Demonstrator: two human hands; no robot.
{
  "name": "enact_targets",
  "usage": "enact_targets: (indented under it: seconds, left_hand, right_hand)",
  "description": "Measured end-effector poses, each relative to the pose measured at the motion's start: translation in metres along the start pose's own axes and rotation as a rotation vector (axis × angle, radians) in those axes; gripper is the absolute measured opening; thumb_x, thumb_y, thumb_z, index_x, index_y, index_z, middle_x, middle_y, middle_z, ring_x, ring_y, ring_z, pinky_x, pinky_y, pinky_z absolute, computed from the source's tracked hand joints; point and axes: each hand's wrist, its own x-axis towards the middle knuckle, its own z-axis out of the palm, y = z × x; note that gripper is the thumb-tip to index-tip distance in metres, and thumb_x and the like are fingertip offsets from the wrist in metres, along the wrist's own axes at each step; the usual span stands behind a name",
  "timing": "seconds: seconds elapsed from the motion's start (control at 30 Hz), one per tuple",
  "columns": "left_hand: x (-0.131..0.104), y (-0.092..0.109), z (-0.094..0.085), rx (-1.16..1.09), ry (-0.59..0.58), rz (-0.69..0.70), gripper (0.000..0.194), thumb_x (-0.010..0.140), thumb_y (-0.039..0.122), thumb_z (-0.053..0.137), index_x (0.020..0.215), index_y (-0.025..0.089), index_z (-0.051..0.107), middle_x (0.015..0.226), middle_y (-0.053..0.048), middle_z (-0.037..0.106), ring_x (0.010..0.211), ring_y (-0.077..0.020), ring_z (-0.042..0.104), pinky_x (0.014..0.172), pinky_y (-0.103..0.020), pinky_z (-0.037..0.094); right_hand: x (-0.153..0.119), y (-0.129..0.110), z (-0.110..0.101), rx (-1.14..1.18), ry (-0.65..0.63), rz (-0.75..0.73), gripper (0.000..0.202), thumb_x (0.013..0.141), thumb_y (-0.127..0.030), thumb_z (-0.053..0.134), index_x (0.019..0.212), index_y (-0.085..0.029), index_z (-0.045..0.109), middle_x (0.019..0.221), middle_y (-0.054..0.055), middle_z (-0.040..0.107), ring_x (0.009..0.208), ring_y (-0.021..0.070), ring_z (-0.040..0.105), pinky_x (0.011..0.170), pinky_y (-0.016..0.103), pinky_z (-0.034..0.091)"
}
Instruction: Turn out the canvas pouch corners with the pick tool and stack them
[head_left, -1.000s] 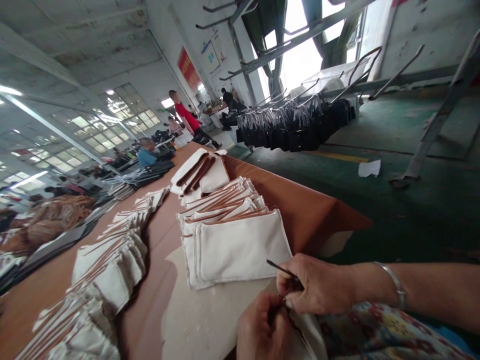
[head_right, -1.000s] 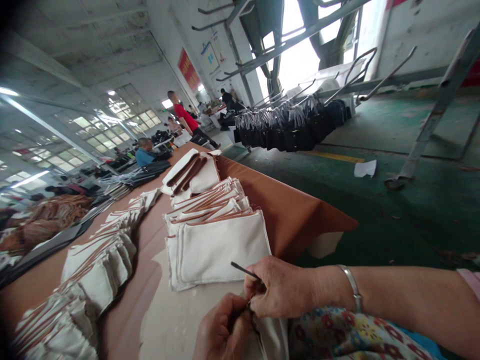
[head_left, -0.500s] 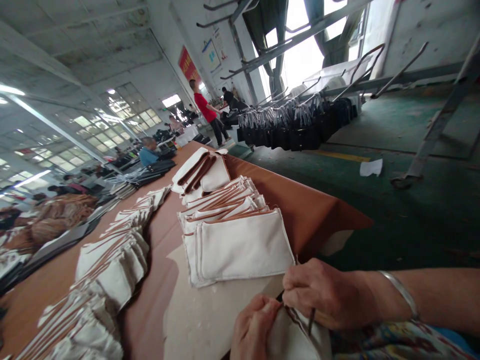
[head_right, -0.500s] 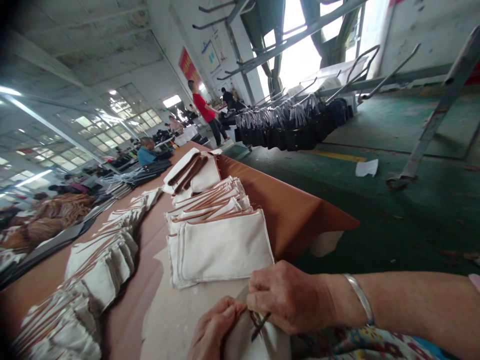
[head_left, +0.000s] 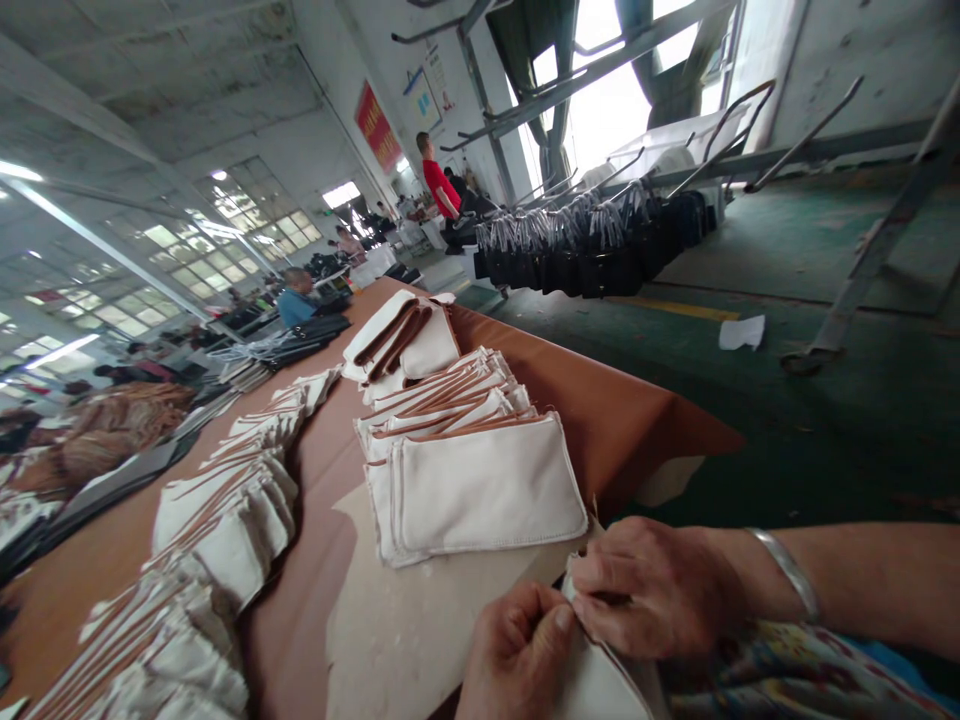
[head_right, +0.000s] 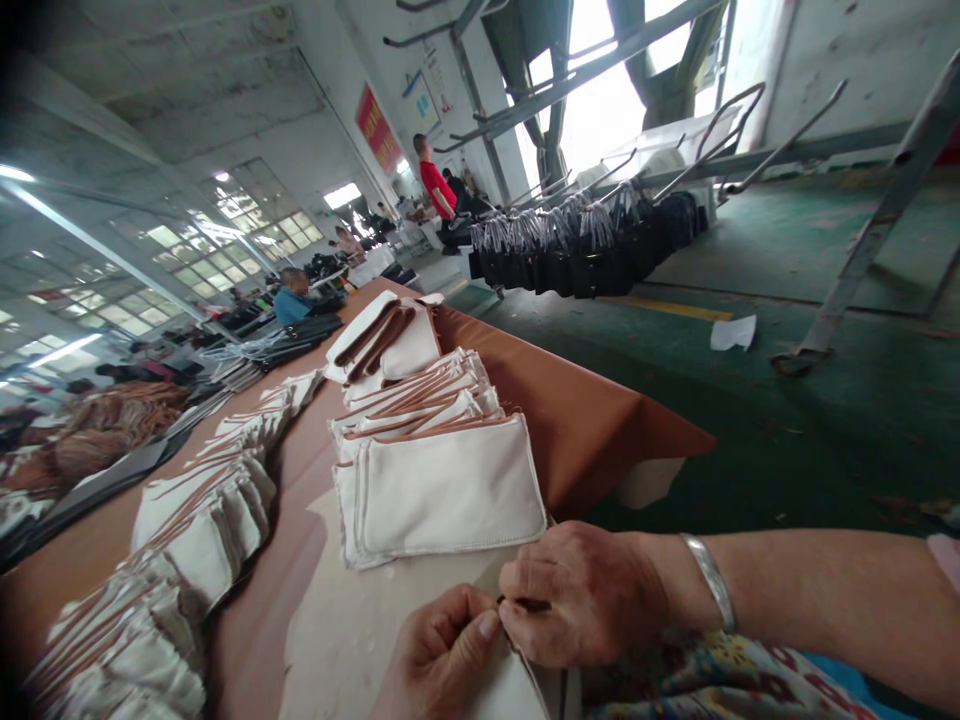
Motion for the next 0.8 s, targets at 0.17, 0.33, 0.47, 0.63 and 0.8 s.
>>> enact_targets:
  seconds: [0.17,0.33,0.47,0.63,0.8]
  left_hand:
    - [-0.006,-0.002,-0.004,0.2,0.063,0.119,0.055,0.077,0.069,0.065,0.072,0.014,0.064,0.059,0.003,0.046,0.056,-0.0108,0.037,0.052,-0.023,0.025]
    - [-0.01,-0.001,-0.004,0.395,0.143,0.316,0.043,0.087,0.054,0.061,0.069,0.015,0.067,0.059,0.0,0.054,0.056,-0.0125,0.044,0.053,-0.023,0.031]
    - [-0.011,0.0,-0.003,0.462,0.188,0.385,0.031,0.088,0.043,0.062,0.07,0.018,0.07,0.059,-0.002,0.061,0.054,-0.0138,0.049,0.055,-0.024,0.035]
    - [-0.017,0.006,-0.003,0.412,0.153,0.345,0.033,0.088,0.044,0.063,0.07,0.017,0.068,0.06,-0.001,0.058,0.058,-0.014,0.048,0.058,-0.024,0.034]
    - [-0.022,0.01,-0.005,-0.031,-0.07,0.151,0.045,0.08,0.058,0.069,0.068,0.018,0.053,0.058,0.005,0.038,0.053,-0.0088,0.028,0.052,-0.024,0.02]
  right_hand:
    - [0.001,0.0,-0.003,0.733,0.039,0.578,0.034,0.104,-0.033,0.035,0.122,-0.011,0.054,0.093,0.009,0.065,0.079,0.0155,0.061,0.07,0.025,0.049]
    - [0.018,0.014,-0.013,0.962,-0.23,0.751,0.041,0.1,-0.046,0.046,0.091,-0.01,0.064,0.072,-0.001,0.053,0.062,0.0102,0.048,0.056,0.019,0.039]
    - [0.029,0.02,-0.017,0.877,-0.33,0.557,0.033,0.094,-0.04,0.056,0.078,-0.012,0.062,0.07,-0.002,0.05,0.062,0.0093,0.045,0.056,0.019,0.036]
    - [0.033,0.011,-0.018,0.559,-0.265,0.364,0.02,0.091,-0.028,0.053,0.078,-0.013,0.058,0.073,0.001,0.051,0.063,0.0118,0.04,0.058,0.024,0.037]
    - [0.035,0.004,-0.019,1.082,-0.29,0.659,0.026,0.091,-0.035,0.059,0.078,-0.012,0.058,0.063,-0.005,0.043,0.055,0.0066,0.035,0.05,0.016,0.033]
